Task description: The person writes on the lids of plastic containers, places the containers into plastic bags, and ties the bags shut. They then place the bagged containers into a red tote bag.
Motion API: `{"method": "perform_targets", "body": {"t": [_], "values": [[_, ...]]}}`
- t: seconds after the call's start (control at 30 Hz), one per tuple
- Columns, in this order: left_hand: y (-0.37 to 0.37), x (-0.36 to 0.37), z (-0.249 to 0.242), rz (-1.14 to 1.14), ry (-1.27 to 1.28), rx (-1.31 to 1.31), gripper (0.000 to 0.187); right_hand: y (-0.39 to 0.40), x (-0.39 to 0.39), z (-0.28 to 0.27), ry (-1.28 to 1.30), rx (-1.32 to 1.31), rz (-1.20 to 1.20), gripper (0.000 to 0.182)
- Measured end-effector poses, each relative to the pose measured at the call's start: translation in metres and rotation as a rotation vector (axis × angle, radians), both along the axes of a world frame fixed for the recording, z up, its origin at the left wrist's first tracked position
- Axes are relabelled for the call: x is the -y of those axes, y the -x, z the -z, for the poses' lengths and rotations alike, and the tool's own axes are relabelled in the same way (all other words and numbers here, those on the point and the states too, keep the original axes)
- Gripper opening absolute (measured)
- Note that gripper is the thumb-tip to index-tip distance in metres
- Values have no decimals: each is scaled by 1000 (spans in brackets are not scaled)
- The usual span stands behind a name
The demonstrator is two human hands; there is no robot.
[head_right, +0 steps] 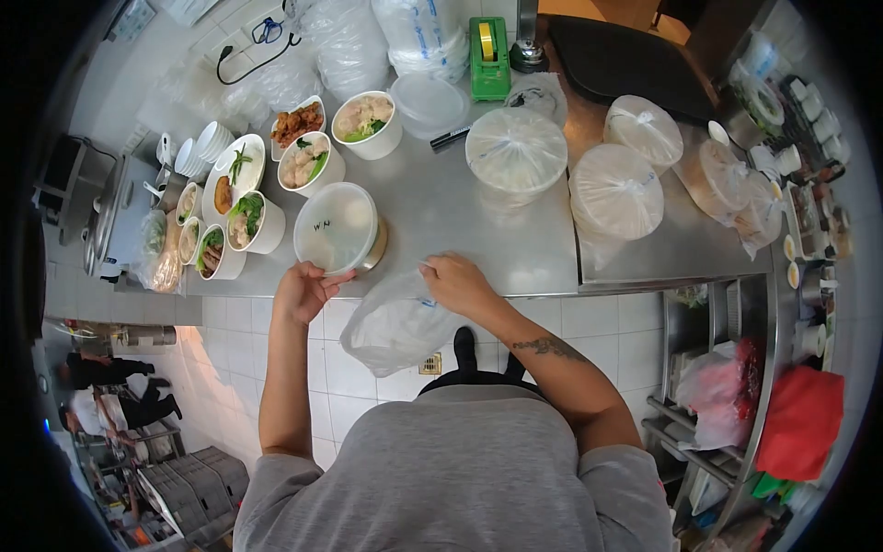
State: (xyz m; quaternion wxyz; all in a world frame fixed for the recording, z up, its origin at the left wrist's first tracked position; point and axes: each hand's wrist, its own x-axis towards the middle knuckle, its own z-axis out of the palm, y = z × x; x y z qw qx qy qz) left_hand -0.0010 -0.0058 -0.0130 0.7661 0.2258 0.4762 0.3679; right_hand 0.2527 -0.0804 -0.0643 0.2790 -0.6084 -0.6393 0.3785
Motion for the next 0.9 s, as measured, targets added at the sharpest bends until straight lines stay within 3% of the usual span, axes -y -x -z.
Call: {"method": "perform_targets", "body": {"t": [0.2,0.43,0.53,0.73,0.83,0.9], "values": [[-7,-9,-2,-25,-16,-137,57,20,-12,7,89,-98,-45,34],[-13,-23,-9,61,-75,-121,53,25,-27,7,225,-165,-17,41],[-19,-24,-30,104,-106,-114,56,24,-35,-1,338,-264,71,42],[-23,-24,-80,225,-203,-87,57,24,-60,19,173,-367,248,42],[-23,-24,-86,300,-211,-66,56,20,-69,4,209,-422,368,40],[-23,-21,-82,332,-194,-53,56,12,-78,13,229,-616,398,38]]}}
